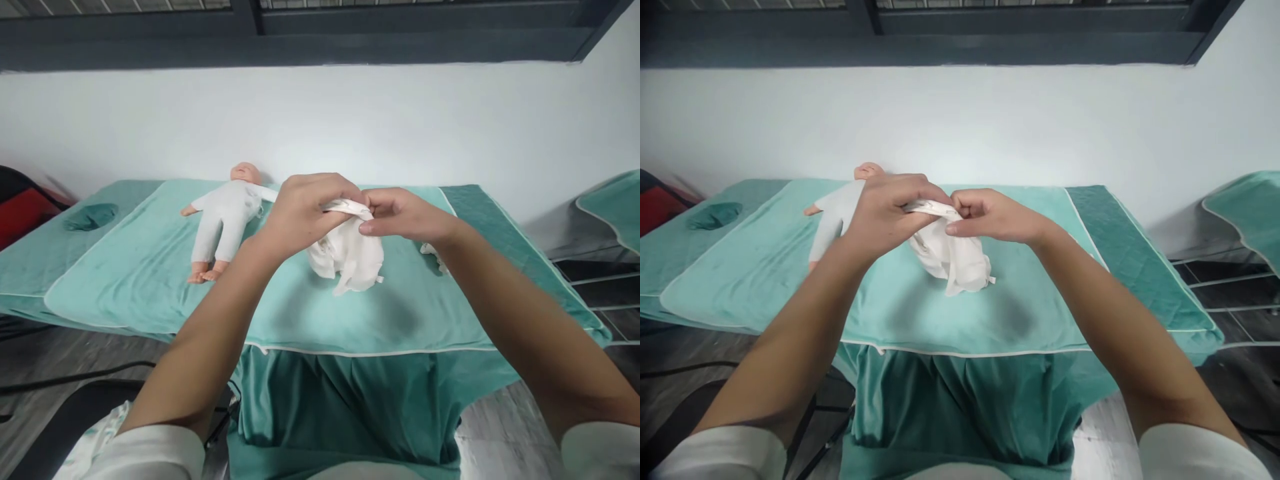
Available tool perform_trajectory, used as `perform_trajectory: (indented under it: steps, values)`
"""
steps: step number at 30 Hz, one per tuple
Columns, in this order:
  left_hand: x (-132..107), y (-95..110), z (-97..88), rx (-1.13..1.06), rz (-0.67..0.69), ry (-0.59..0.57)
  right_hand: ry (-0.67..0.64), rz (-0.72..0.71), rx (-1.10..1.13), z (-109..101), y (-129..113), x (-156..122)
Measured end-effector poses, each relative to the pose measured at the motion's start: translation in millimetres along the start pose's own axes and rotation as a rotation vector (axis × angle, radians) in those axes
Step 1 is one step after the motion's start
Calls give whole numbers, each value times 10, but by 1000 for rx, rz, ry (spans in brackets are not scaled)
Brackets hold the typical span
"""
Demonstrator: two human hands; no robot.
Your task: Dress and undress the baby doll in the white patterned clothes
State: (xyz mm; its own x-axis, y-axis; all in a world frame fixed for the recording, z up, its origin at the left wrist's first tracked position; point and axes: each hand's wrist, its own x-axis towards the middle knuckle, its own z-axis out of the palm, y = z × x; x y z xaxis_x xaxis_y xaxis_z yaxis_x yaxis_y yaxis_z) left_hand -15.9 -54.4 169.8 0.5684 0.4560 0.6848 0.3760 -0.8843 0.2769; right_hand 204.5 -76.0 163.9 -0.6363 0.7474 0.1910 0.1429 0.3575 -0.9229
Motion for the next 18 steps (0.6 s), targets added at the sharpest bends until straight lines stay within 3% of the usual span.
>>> perform_trajectory:
  steps: [3,6,12,15,18]
  values:
    - [24,-13,-16,55,-10,13,100,3,-122,41,-19,46]
    - [12,-84,-11,146,-95,33,263,54,-405,64,-16,61]
    - [-3,-185,57,210,-252,107,412,180,-888,-20,57,-27]
    - [-25,-226,112,230,-284,143,536,222,-1043,-67,103,-101]
    - [-56,-271,153,222,-316,180,579,255,-1124,-87,141,-178]
